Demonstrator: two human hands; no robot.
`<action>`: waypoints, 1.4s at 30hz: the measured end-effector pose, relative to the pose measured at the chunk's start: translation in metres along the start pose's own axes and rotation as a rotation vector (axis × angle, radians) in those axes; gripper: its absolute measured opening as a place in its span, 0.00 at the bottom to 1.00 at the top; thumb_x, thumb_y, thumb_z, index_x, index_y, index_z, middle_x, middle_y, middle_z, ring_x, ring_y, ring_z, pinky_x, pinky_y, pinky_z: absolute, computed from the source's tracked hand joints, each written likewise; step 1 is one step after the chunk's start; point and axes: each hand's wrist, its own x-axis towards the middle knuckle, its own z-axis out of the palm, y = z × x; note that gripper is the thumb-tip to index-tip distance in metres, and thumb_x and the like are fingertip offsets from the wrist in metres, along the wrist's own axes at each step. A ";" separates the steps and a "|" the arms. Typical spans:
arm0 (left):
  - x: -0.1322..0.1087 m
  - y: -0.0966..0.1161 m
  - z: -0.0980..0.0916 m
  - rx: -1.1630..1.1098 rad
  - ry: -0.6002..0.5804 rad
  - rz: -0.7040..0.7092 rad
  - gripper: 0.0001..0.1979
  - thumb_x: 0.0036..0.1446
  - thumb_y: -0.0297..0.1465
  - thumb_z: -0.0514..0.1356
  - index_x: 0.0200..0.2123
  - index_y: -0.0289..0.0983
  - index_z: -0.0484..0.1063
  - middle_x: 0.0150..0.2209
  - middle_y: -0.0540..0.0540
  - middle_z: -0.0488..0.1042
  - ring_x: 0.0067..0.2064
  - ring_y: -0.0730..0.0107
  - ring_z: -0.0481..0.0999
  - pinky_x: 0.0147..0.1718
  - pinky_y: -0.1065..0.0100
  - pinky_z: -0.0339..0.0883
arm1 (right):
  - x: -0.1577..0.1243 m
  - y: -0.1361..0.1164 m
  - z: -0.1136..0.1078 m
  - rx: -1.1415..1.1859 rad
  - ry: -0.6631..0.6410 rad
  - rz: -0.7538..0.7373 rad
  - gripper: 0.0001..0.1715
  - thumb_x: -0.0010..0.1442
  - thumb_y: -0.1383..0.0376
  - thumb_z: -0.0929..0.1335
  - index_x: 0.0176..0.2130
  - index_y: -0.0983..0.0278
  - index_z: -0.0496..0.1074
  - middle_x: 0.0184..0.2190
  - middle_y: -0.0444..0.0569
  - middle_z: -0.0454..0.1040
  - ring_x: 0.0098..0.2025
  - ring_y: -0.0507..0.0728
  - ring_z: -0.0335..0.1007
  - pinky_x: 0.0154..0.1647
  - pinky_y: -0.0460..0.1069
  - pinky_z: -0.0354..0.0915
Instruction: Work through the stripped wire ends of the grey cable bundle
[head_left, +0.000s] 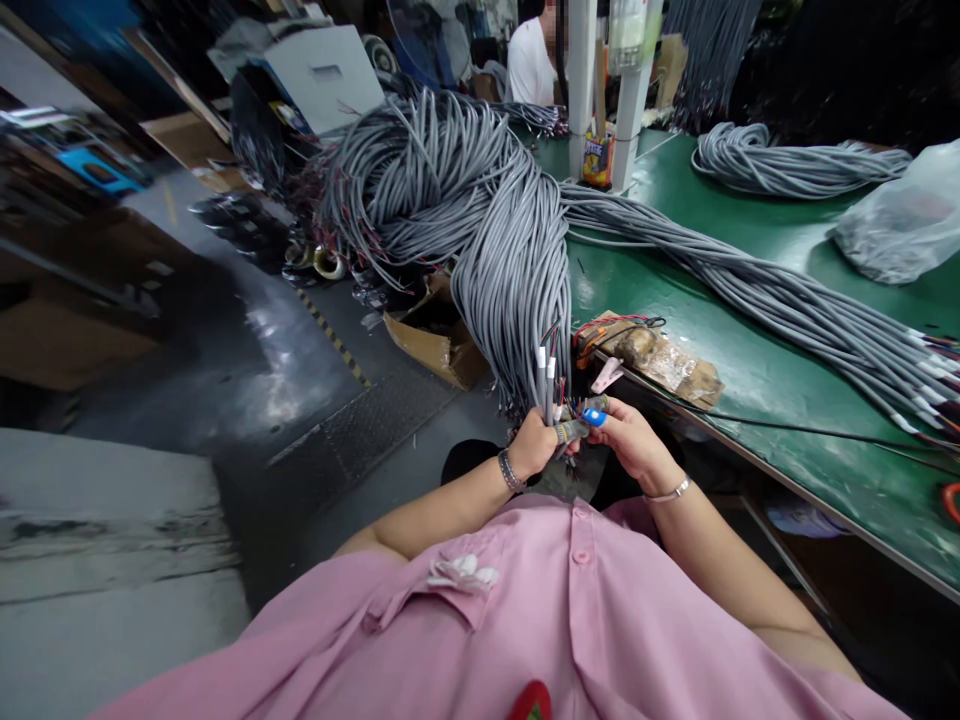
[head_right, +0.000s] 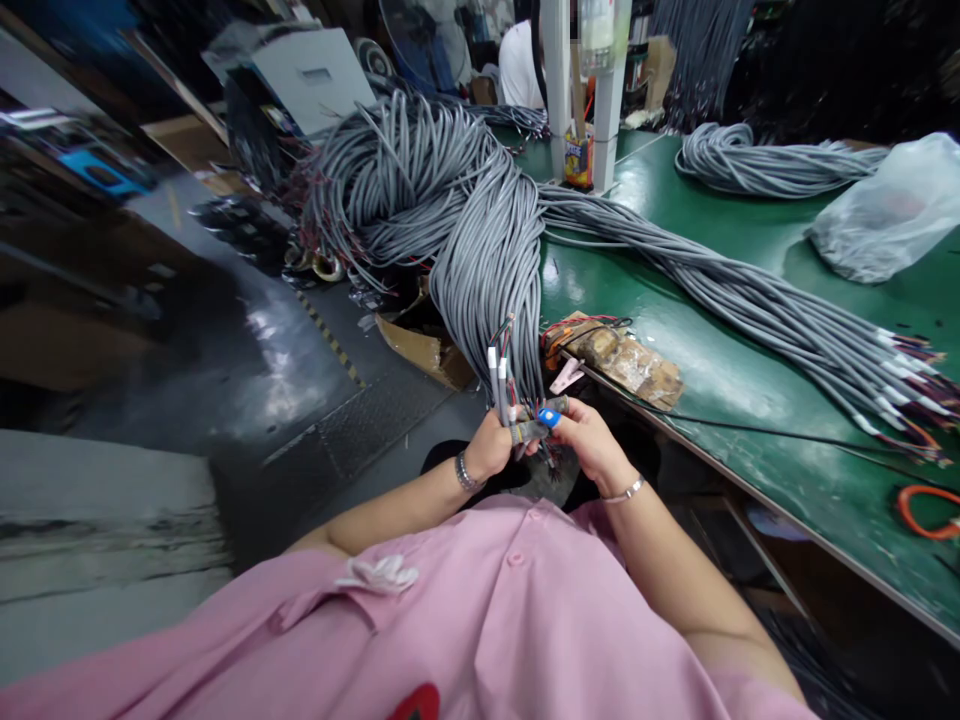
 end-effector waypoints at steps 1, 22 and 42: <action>0.000 0.000 0.000 0.014 -0.006 0.006 0.19 0.48 0.41 0.65 0.17 0.33 0.70 0.17 0.47 0.70 0.18 0.76 0.66 0.20 0.72 0.58 | 0.000 0.000 0.002 -0.036 0.033 -0.016 0.13 0.52 0.57 0.74 0.32 0.63 0.74 0.24 0.42 0.73 0.24 0.49 0.66 0.28 0.45 0.62; -0.002 -0.002 0.004 -0.127 0.143 0.023 0.17 0.47 0.41 0.67 0.20 0.33 0.70 0.17 0.48 0.71 0.18 0.75 0.67 0.18 0.72 0.57 | -0.001 0.016 0.014 0.026 0.198 -0.107 0.13 0.51 0.57 0.74 0.28 0.63 0.72 0.22 0.41 0.72 0.24 0.50 0.66 0.28 0.46 0.60; 0.014 0.015 0.010 -0.277 0.085 -0.008 0.16 0.46 0.41 0.66 0.22 0.33 0.71 0.16 0.50 0.69 0.16 0.77 0.65 0.17 0.72 0.56 | 0.045 0.008 -0.015 0.412 0.187 -0.116 0.23 0.53 0.45 0.71 0.33 0.62 0.74 0.27 0.43 0.75 0.26 0.49 0.67 0.28 0.45 0.67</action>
